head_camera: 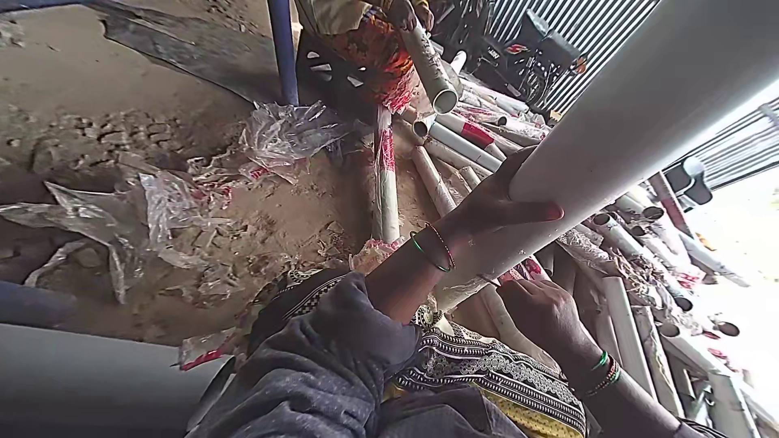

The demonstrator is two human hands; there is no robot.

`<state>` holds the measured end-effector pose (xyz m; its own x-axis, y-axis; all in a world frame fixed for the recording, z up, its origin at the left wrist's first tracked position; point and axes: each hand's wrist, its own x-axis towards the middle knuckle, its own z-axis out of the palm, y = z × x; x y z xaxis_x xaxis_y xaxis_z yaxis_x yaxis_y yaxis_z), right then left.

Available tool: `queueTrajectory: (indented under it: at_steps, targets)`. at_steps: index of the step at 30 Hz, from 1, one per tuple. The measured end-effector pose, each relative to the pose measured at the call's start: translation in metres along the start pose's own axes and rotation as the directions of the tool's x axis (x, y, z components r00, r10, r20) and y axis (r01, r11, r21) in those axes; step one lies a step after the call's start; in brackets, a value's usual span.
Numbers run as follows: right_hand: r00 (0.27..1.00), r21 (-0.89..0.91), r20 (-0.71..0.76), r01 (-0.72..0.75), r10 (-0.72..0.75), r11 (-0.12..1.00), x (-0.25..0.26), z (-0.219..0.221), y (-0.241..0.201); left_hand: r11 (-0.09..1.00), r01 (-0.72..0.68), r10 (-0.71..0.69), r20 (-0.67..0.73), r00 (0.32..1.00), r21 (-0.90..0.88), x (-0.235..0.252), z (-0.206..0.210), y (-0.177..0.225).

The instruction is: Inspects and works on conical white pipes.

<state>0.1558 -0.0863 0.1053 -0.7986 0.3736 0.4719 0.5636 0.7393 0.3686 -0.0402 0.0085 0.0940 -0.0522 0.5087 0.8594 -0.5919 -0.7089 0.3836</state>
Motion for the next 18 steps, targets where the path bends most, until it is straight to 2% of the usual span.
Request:
queueTrajectory:
  at_steps: [1,3,4,7,11,12,14,16,18]
  targets:
    - [1.000,0.012,-0.029,0.009,-0.009,1.000,-0.001,-0.001,0.001,0.998,0.062,-0.062,-0.031,0.998,0.016,0.001,0.003,0.010]
    - [0.991,0.003,-0.133,-0.027,0.027,1.000,0.013,-0.018,0.006,0.949,0.297,-0.286,-0.110,0.952,0.104,0.007,0.015,0.050]
    - [0.982,-0.016,-0.178,-0.065,0.061,0.998,0.022,-0.028,0.009,0.933,0.342,-0.328,-0.125,0.936,0.115,0.008,0.018,0.057]
    - [0.979,-0.061,-0.171,-0.126,0.114,0.990,0.035,-0.033,0.017,0.942,0.304,-0.288,-0.121,0.950,0.140,0.008,0.017,0.056]
    - [0.999,0.017,0.028,0.019,-0.019,1.000,0.001,0.006,0.015,0.942,0.313,-0.296,-0.146,0.944,0.119,0.008,0.014,0.058]
    - [0.998,0.036,0.032,0.048,-0.049,0.998,-0.003,0.009,0.014,0.935,0.328,-0.308,-0.153,0.939,0.131,0.008,0.013,0.059]
    - [0.998,0.064,-0.058,0.041,-0.037,0.997,0.005,0.000,0.017,0.930,0.336,-0.312,-0.159,0.937,0.151,0.008,0.010,0.060]
    - [0.988,0.023,-0.152,-0.028,0.031,0.999,0.022,-0.020,0.020,0.936,0.323,-0.304,-0.145,0.942,0.137,0.007,0.010,0.057]
    - [0.981,-0.002,-0.178,-0.082,0.081,0.997,0.035,-0.026,0.021,0.946,0.292,-0.275,-0.130,0.953,0.143,0.007,0.010,0.054]
